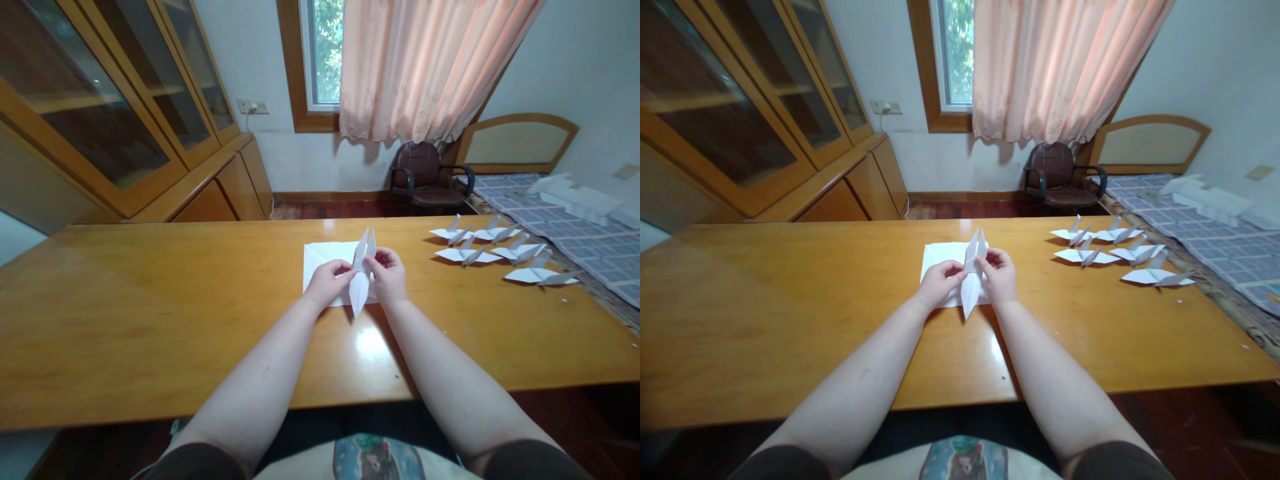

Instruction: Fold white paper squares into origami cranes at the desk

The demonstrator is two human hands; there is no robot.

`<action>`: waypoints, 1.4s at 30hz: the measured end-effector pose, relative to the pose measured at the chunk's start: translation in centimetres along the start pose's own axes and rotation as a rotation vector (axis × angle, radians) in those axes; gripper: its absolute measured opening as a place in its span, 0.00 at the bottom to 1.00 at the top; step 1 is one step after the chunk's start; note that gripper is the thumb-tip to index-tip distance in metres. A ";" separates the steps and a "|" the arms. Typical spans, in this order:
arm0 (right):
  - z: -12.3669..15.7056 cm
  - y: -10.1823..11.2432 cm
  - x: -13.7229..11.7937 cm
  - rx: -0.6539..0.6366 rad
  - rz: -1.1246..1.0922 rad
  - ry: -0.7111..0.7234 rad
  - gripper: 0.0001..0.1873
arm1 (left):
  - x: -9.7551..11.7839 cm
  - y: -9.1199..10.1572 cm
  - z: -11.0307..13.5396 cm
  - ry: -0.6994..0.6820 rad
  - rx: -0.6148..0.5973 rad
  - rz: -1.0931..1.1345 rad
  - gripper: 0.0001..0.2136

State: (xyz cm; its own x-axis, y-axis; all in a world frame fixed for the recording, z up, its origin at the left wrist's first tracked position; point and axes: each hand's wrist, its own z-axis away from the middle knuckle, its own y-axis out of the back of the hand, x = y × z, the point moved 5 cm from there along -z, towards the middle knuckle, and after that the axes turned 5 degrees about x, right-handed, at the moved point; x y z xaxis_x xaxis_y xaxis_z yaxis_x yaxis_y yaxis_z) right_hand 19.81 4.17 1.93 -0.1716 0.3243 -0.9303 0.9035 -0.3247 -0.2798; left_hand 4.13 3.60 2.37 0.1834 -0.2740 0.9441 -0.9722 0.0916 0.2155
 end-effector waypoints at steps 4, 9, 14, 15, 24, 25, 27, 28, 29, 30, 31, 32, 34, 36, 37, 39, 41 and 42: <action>0.8 -1.5 0.7 -0.220 0.048 -0.126 0.18 | -0.5 0.3 -0.2 0.018 0.122 0.066 0.06; 1.3 -1.6 1.5 -0.228 0.121 -0.210 0.17 | -1.2 0.4 -0.4 0.131 0.199 0.252 0.15; 1.3 -1.4 1.7 -0.220 0.143 -0.253 0.20 | -1.0 -0.1 -0.4 0.193 0.146 0.413 0.16; 1.3 -1.4 1.7 -0.228 0.119 -0.266 0.21 | -1.0 -0.2 -0.4 0.196 0.139 0.427 0.15; 1.2 -1.7 1.6 -0.233 0.055 -0.292 0.18 | -1.5 -0.3 -0.4 0.314 0.076 0.511 0.14; 1.1 -1.6 1.5 -0.203 0.046 -0.263 0.18 | -1.5 -0.4 -0.3 0.321 0.070 0.517 0.14; 0.9 -1.3 1.3 -0.150 0.066 -0.201 0.21 | -1.5 -0.5 -0.3 0.304 0.057 0.487 0.13; 0.9 -1.2 1.2 -0.137 0.099 -0.172 0.21 | -1.5 -0.6 -0.3 0.283 0.058 0.462 0.12; 0.9 -1.1 1.1 -0.141 0.141 -0.146 0.20 | -1.5 -0.6 -0.3 0.258 0.063 0.436 0.11; 0.9 -1.2 1.0 -0.154 0.177 -0.124 0.18 | -1.4 -0.5 -0.3 0.231 0.072 0.411 0.11; 1.0 -1.2 0.8 -0.168 0.195 -0.107 0.16 | -1.4 -0.5 -0.3 0.208 0.083 0.388 0.10; 1.1 -1.2 0.6 -0.174 0.193 -0.091 0.15 | -1.4 -0.4 -0.3 0.190 0.097 0.365 0.11; 1.3 -1.2 0.2 -0.165 0.152 -0.059 0.13 | -1.4 -0.2 -0.2 0.174 0.122 0.315 0.10; 1.6 -1.2 -0.2 -0.166 0.105 -0.029 0.11 | -1.2 0.0 -0.2 0.171 0.135 0.286 0.11; 1.7 -1.3 -0.4 -0.185 0.089 -0.018 0.10 | -1.1 0.0 -0.3 0.165 0.142 0.286 0.12; 2.0 -1.7 -0.5 -0.253 0.074 -0.015 0.11 | -0.8 0.2 -0.3 0.139 0.171 0.312 0.13; 2.1 -2.1 -0.3 -0.285 0.054 -0.045 0.12 | -0.7 0.3 -0.4 0.115 0.213 0.350 0.15; 2.0 -2.1 -0.1 -0.271 0.032 -0.066 0.14 | -0.7 0.3 -0.4 0.111 0.234 0.370 0.15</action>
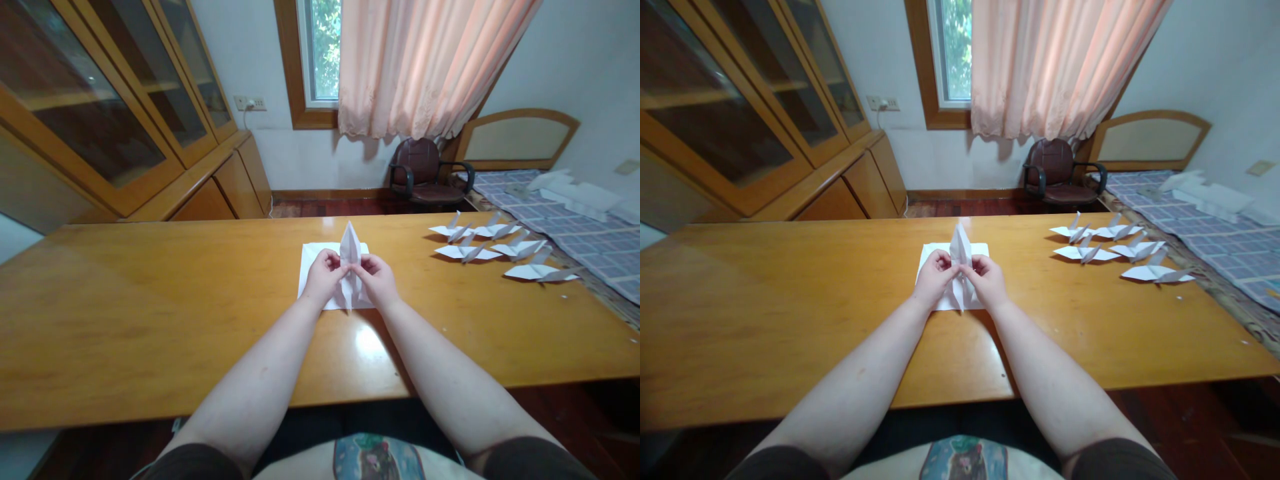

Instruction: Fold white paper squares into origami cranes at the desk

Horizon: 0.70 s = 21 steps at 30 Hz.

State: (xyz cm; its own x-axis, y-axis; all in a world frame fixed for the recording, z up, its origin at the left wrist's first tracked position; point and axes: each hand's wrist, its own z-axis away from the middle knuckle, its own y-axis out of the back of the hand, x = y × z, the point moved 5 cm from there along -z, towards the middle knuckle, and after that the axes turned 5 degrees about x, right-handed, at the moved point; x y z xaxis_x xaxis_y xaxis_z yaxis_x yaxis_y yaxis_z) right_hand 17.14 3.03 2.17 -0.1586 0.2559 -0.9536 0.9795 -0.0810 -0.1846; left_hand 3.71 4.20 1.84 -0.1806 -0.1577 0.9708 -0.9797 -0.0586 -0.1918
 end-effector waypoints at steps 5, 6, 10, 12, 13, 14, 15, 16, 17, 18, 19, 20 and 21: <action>-0.5 0.9 0.4 0.173 -0.017 0.038 0.15 | -0.4 0.1 -0.2 0.006 0.044 0.033 0.12; -0.6 1.0 0.5 0.167 0.025 0.053 0.13 | -0.4 0.0 -0.2 0.007 0.040 0.026 0.11; -0.7 1.1 0.7 0.068 0.184 0.071 0.12 | -0.3 0.0 -0.3 0.014 0.033 -0.002 0.06; -0.7 0.9 0.6 0.007 0.268 0.103 0.17 | -0.1 0.2 -0.3 -0.008 0.038 -0.017 0.06; -0.6 0.8 0.4 -0.022 0.315 0.121 0.19 | 0.0 0.3 -0.3 -0.029 0.039 -0.025 0.07; -0.6 0.7 0.2 -0.044 0.367 0.140 0.21 | 0.2 0.3 -0.4 -0.050 0.039 -0.032 0.08; -0.5 0.7 0.0 -0.055 0.424 0.156 0.21 | 0.3 0.3 -0.4 -0.066 0.038 -0.038 0.09; -0.5 0.7 -0.3 -0.058 0.484 0.171 0.21 | 0.3 0.3 -0.3 -0.073 0.035 -0.042 0.10; -0.4 0.7 -0.6 -0.054 0.541 0.184 0.21 | 0.3 0.3 -0.3 -0.071 0.030 -0.043 0.11; -0.3 0.8 -0.8 -0.049 0.591 0.196 0.21 | 0.3 0.3 -0.3 -0.063 0.025 -0.039 0.11; -0.2 0.8 -1.0 -0.046 0.632 0.207 0.21 | 0.3 0.2 -0.3 -0.053 0.019 -0.031 0.11; -0.2 0.8 -1.1 -0.046 0.664 0.217 0.21 | 0.3 0.1 -0.2 -0.043 0.013 -0.023 0.12; -0.1 0.8 -1.2 -0.049 0.688 0.228 0.21 | 0.3 0.0 -0.2 -0.035 0.010 -0.016 0.12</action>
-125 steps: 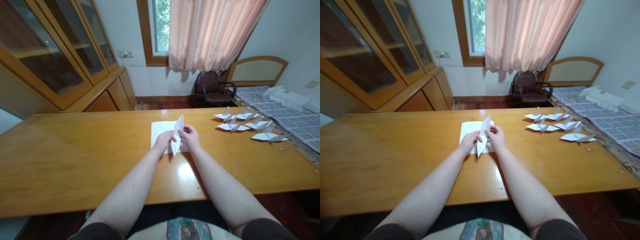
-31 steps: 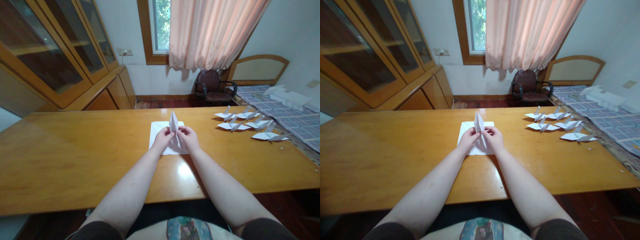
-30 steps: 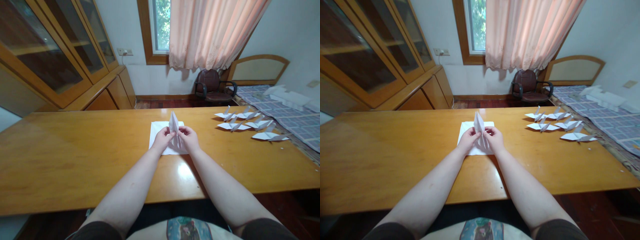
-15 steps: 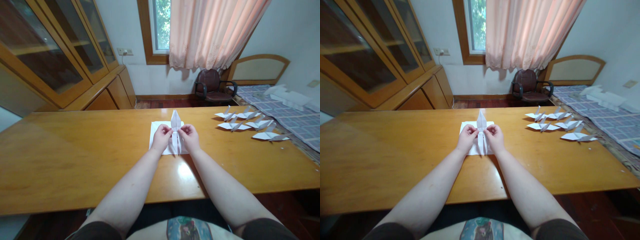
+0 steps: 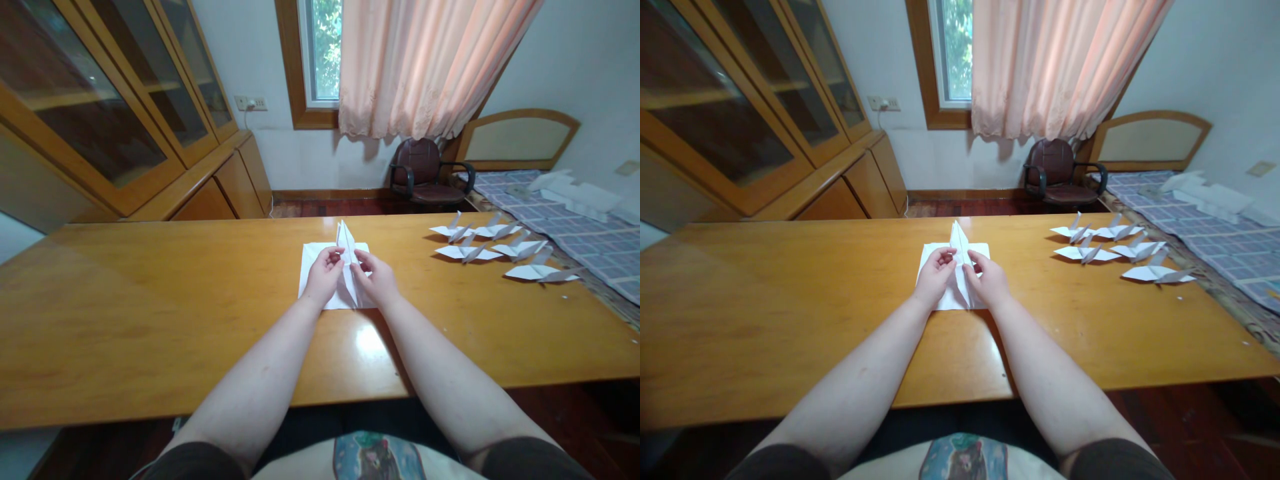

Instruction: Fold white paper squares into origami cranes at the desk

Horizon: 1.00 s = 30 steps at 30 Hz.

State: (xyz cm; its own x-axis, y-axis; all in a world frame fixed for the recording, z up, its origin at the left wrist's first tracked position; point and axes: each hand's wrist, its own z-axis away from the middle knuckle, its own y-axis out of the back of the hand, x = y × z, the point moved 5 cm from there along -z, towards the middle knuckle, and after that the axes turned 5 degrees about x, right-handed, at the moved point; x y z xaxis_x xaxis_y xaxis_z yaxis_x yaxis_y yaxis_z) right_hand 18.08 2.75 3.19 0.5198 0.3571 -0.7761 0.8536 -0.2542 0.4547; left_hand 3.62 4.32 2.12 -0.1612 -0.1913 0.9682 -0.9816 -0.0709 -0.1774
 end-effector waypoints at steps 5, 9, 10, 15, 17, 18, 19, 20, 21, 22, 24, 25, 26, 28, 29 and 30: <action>0.3 -0.5 -0.4 -0.026 0.125 0.102 0.20 | -0.7 0.3 0.2 0.087 0.083 -0.028 0.10; 0.6 -0.9 -0.7 -0.065 0.227 0.156 0.20 | -1.8 0.8 0.4 0.203 0.185 -0.052 0.14; 0.6 -0.9 -0.7 -0.062 0.221 0.154 0.20 | -1.9 0.7 0.4 0.223 0.187 -0.036 0.15; 0.2 -0.5 0.3 0.036 0.032 -0.044 0.19 | -1.5 0.5 0.3 0.200 0.162 0.025 0.15; 0.1 -0.9 1.1 0.038 -0.110 -0.161 0.16 | -1.2 0.4 0.2 0.152 0.132 0.023 0.15; 0.1 -1.2 1.3 0.024 -0.186 -0.211 0.15 | -1.1 0.4 0.2 0.129 0.115 0.010 0.14; 0.1 -1.5 1.5 0.004 -0.258 -0.254 0.14 | -1.0 0.4 0.2 0.106 0.099 -0.013 0.13; 0.1 -1.7 1.6 -0.006 -0.319 -0.292 0.15 | -0.9 0.3 0.2 0.082 0.086 -0.044 0.12; 0.1 -1.9 1.6 -0.005 -0.368 -0.325 0.17 | -0.8 0.4 0.2 0.054 0.077 -0.083 0.11; 0.2 -1.9 1.7 0.010 -0.407 -0.355 0.18 | -0.7 0.4 0.3 0.022 0.074 -0.124 0.10; 0.2 -1.8 1.8 0.048 -0.484 -0.410 0.20 | -0.3 0.3 0.5 -0.039 0.059 -0.203 0.08; 0.3 -1.8 2.0 0.063 -0.529 -0.441 0.20 | -0.1 0.2 0.5 -0.064 0.042 -0.241 0.08; 0.3 -1.9 2.2 0.071 -0.576 -0.474 0.20 | 0.0 0.1 0.6 -0.082 0.021 -0.277 0.09; 0.4 -2.1 2.6 0.066 -0.668 -0.530 0.21 | 0.1 -0.1 0.7 -0.100 -0.020 -0.341 0.11; 0.5 -2.2 2.8 0.063 -0.700 -0.546 0.22 | 0.2 -0.2 0.7 -0.102 -0.027 -0.365 0.12; 0.5 -2.3 2.9 0.062 -0.716 -0.552 0.22 | 0.2 -0.2 0.7 -0.103 -0.026 -0.382 0.12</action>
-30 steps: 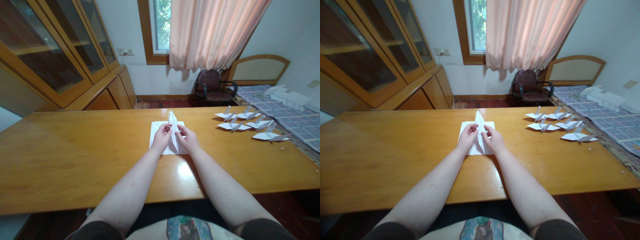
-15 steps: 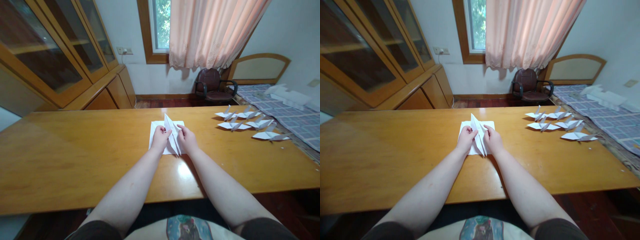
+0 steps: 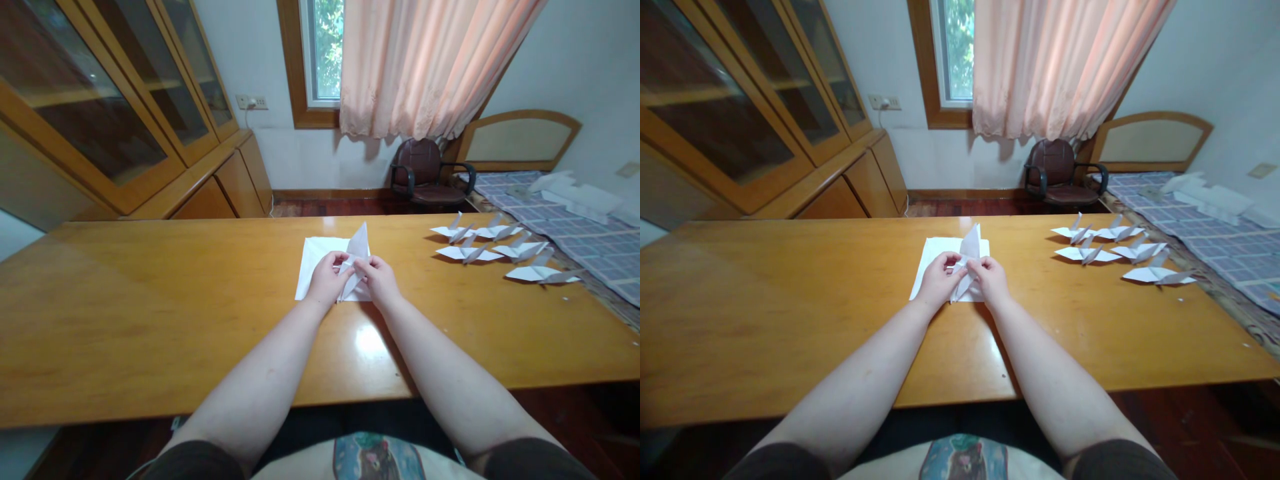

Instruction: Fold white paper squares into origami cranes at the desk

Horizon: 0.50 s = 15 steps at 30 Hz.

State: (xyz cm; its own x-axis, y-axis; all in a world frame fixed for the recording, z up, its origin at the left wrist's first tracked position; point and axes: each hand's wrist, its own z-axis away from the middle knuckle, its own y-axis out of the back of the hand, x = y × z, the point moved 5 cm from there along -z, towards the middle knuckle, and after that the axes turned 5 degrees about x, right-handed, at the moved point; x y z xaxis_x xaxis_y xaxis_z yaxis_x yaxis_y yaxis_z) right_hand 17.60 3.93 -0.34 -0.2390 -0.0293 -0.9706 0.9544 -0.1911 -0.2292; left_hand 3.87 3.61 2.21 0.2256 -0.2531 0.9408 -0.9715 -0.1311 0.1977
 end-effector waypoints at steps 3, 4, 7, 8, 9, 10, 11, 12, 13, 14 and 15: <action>-0.1 -0.1 0.2 -0.004 0.009 -0.001 0.21 | 0.0 0.0 0.0 0.001 0.010 -0.011 0.12; 0.0 -0.1 0.2 -0.006 0.015 -0.002 0.20 | 0.1 0.1 0.0 -0.004 0.014 -0.009 0.12; 0.1 -0.5 -0.1 -0.028 0.006 -0.008 0.19 | 0.3 0.3 0.2 -0.033 0.032 -0.019 0.12; 0.2 -0.7 -0.2 -0.045 0.001 -0.008 0.20 | 0.4 0.4 0.2 -0.038 0.035 -0.016 0.11; 0.3 -0.8 -0.2 -0.064 -0.004 -0.010 0.21 | 0.5 0.6 0.2 -0.039 0.040 -0.008 0.10; 0.3 -0.9 -0.2 -0.081 -0.008 -0.013 0.22 | 0.5 0.7 0.2 -0.033 0.046 0.003 0.10; 0.4 -1.0 -0.2 -0.091 -0.009 -0.018 0.22 | 0.5 0.8 0.2 -0.021 0.052 0.016 0.10; 0.4 -1.0 -0.2 -0.092 -0.004 -0.023 0.22 | 0.5 0.9 0.2 -0.001 0.062 0.029 0.10; 0.3 -0.9 -0.1 -0.082 0.008 -0.025 0.22 | 0.4 1.0 0.2 0.025 0.075 0.045 0.11; 0.3 -0.8 -0.2 -0.064 0.027 -0.018 0.21 | 0.2 1.0 0.1 0.056 0.079 0.066 0.13; 0.2 -0.6 -0.3 -0.043 0.050 0.001 0.19 | 0.1 1.0 0.0 0.087 0.069 0.099 0.15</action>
State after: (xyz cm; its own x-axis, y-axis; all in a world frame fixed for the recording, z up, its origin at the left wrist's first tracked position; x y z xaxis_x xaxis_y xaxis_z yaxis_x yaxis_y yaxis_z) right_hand 17.10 3.85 0.09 -0.1904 -0.0364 -0.9810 0.9720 -0.1475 -0.1832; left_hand 2.96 3.42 2.45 0.1192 -0.1842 0.9756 -0.9805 -0.1764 0.0864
